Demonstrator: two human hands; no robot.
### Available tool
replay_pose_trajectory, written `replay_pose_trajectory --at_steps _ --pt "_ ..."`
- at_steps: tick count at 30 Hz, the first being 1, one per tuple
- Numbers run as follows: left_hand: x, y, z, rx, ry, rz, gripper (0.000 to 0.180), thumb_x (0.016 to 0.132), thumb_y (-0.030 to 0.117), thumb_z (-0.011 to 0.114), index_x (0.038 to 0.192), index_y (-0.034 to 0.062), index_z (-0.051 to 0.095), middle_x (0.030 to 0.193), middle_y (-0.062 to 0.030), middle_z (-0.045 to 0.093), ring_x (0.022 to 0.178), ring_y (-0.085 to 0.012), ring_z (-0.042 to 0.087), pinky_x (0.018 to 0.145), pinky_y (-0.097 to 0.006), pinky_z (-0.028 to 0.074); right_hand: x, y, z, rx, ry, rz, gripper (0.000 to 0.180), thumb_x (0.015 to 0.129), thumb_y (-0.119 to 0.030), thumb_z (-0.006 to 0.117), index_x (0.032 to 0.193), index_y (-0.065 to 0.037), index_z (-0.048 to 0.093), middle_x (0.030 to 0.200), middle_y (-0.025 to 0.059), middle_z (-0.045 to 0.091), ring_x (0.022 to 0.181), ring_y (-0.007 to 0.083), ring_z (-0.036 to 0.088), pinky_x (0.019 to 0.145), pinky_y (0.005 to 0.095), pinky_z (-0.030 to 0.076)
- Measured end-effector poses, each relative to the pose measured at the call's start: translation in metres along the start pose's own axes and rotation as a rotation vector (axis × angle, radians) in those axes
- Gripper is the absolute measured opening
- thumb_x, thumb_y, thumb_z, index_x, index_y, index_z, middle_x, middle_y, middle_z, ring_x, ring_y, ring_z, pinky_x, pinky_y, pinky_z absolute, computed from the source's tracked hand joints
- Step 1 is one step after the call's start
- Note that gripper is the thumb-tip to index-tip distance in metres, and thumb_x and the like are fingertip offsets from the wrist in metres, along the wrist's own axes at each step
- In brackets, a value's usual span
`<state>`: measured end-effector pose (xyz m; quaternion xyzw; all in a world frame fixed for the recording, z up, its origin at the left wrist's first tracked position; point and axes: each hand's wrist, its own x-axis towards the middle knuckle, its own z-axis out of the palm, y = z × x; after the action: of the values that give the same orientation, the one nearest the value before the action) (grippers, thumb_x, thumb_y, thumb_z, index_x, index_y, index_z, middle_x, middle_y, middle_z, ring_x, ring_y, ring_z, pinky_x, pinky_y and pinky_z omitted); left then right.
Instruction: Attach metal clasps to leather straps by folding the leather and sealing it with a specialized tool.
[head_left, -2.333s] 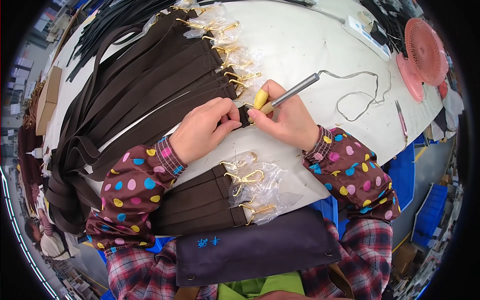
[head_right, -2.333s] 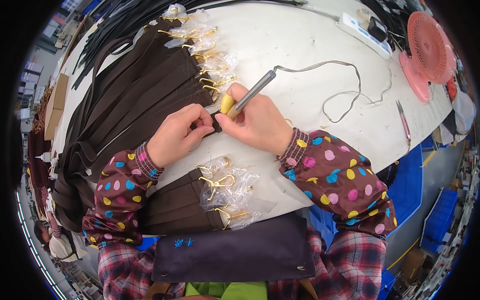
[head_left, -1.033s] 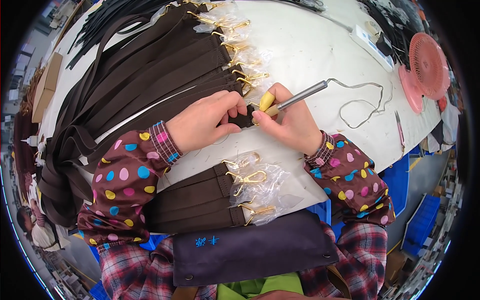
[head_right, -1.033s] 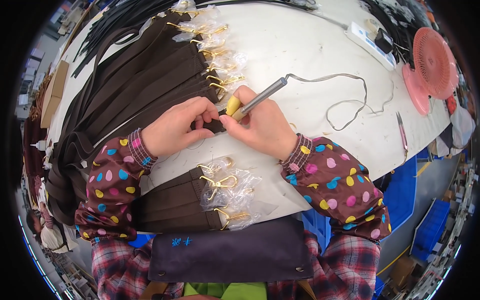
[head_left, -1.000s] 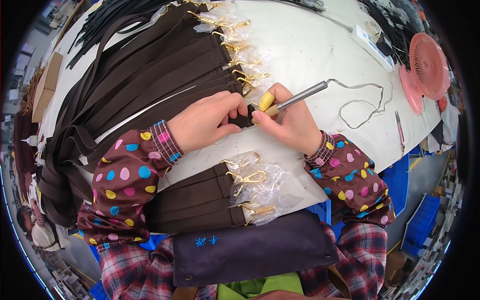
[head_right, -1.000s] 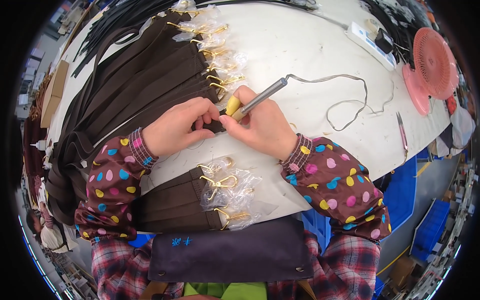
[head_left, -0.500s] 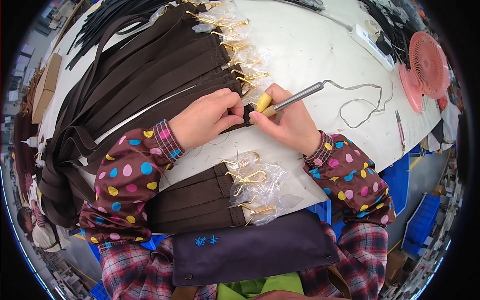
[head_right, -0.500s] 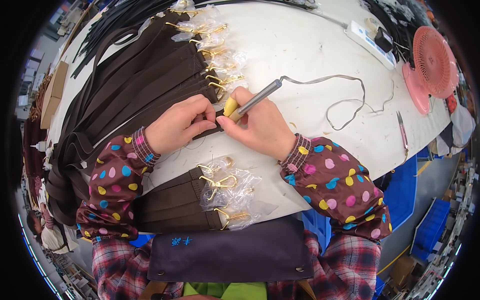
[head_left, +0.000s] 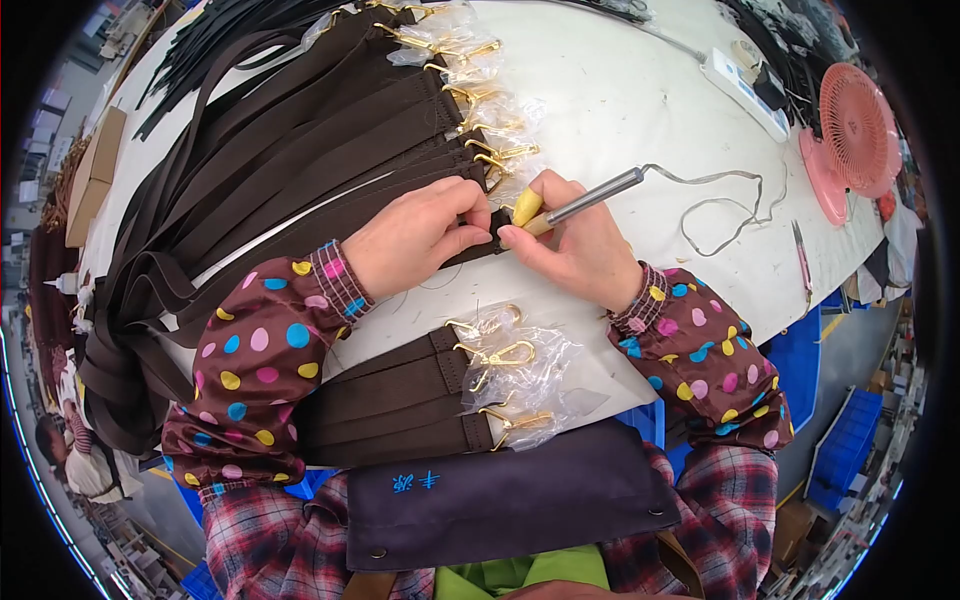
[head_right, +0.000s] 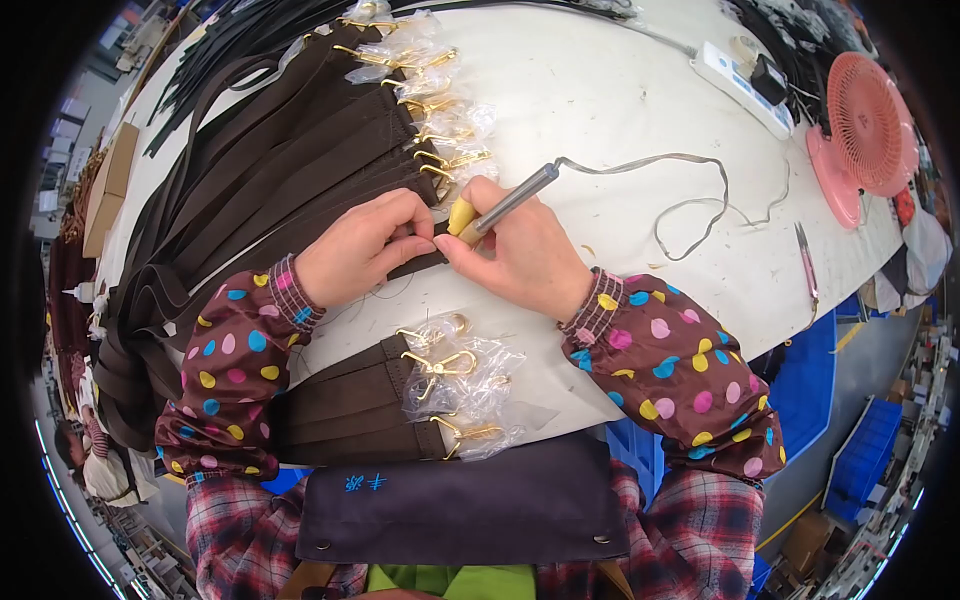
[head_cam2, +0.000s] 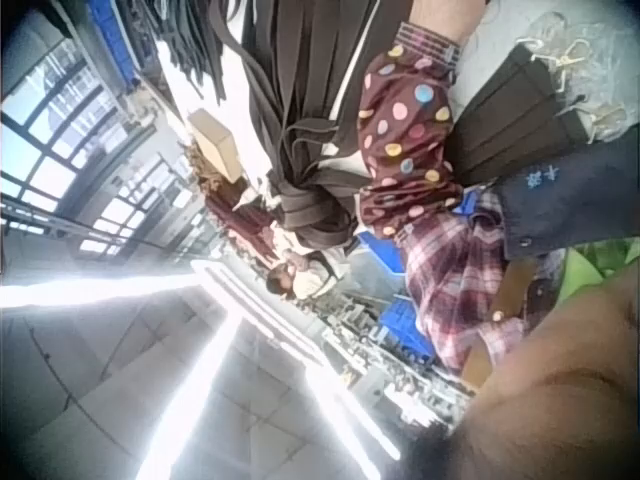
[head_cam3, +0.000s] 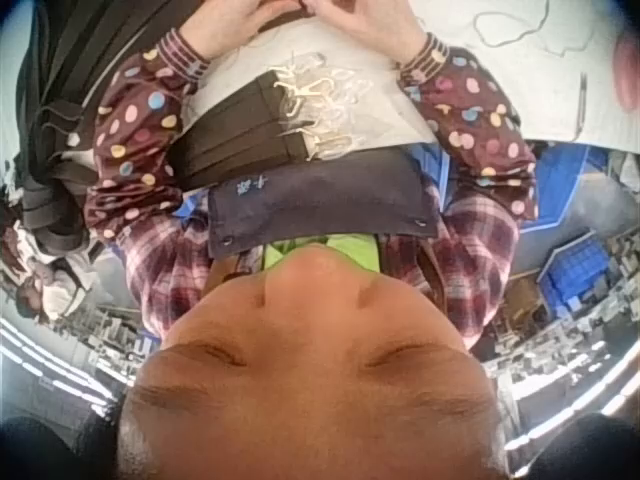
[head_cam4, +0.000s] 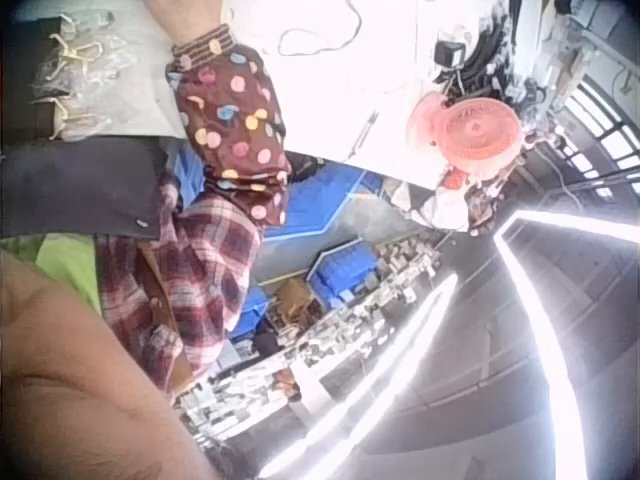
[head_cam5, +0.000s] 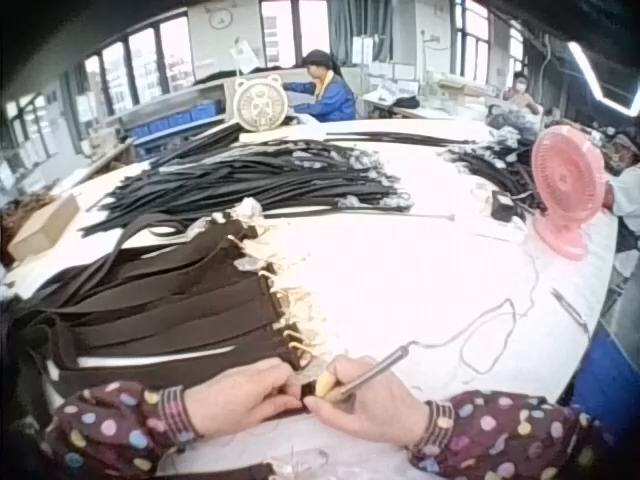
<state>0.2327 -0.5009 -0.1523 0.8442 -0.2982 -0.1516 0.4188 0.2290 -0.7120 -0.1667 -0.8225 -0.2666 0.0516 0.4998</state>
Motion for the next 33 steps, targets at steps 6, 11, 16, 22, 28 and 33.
replay_pose_trajectory --at_steps 6,11,16,22,28,33 --pt "0.003 0.012 -0.001 -0.231 0.047 -0.346 0.011 0.092 0.012 0.055 0.093 0.0049 0.046 0.076 -0.0046 0.052 0.062 -0.0131 0.055 0.048 -0.027 0.047 -0.001 0.0 0.002 0.134 0.08 0.075 0.021 0.083 -0.008 0.066 0.085 -0.002 0.047 0.07 0.0016 0.054 0.062 0.006 0.052 0.051 0.0215 0.042" --pt "0.002 0.005 0.005 -0.245 0.118 -0.268 0.012 0.094 0.014 0.052 0.095 0.0057 0.044 0.072 -0.0024 0.05 0.055 -0.0082 0.053 0.038 -0.023 0.043 0.004 -0.002 0.0 0.077 0.113 0.058 0.022 0.084 -0.008 0.067 0.087 -0.002 0.046 0.071 0.0008 0.053 0.063 0.0052 0.053 0.053 0.0205 0.043" --pt "0.004 0.006 0.005 -0.251 0.123 -0.283 0.012 0.094 0.014 0.052 0.095 0.0057 0.043 0.072 -0.0024 0.05 0.055 -0.0088 0.052 0.038 -0.024 0.044 0.005 -0.002 0.001 0.045 0.105 0.07 0.024 0.084 -0.009 0.068 0.087 -0.001 0.046 0.071 0.0009 0.053 0.061 0.0052 0.053 0.053 0.0203 0.043" --pt "0.004 0.006 0.005 -0.248 0.1 -0.3 0.008 0.095 0.011 0.049 0.095 0.0056 0.044 0.075 -0.0004 0.05 0.058 -0.0051 0.049 0.039 -0.02 0.042 0.004 -0.002 0.002 -0.003 0.109 0.045 0.024 0.084 -0.009 0.068 0.088 -0.001 0.046 0.072 0.0016 0.053 0.06 0.0049 0.053 0.051 0.0203 0.043" --pt "0.004 0.005 0.007 -0.232 0.123 -0.274 0.012 0.094 0.014 0.052 0.095 0.0062 0.043 0.071 -0.0029 0.051 0.053 -0.0096 0.052 0.039 -0.025 0.042 0.004 0.001 0.003 -0.005 0.1 0.06 0.024 0.084 -0.009 0.068 0.088 0.0 0.046 0.073 0.0021 0.054 0.06 0.0046 0.052 0.05 0.02 0.043" --pt "0.003 0.004 0.007 -0.213 0.129 -0.25 0.012 0.094 0.014 0.052 0.095 0.0061 0.043 0.071 -0.0032 0.051 0.053 -0.0105 0.052 0.041 -0.026 0.042 0.004 0.001 0.004 -0.035 0.099 0.048 0.024 0.084 -0.008 0.068 0.089 0.0 0.046 0.072 0.0023 0.054 0.059 0.0041 0.052 0.05 0.0198 0.043"
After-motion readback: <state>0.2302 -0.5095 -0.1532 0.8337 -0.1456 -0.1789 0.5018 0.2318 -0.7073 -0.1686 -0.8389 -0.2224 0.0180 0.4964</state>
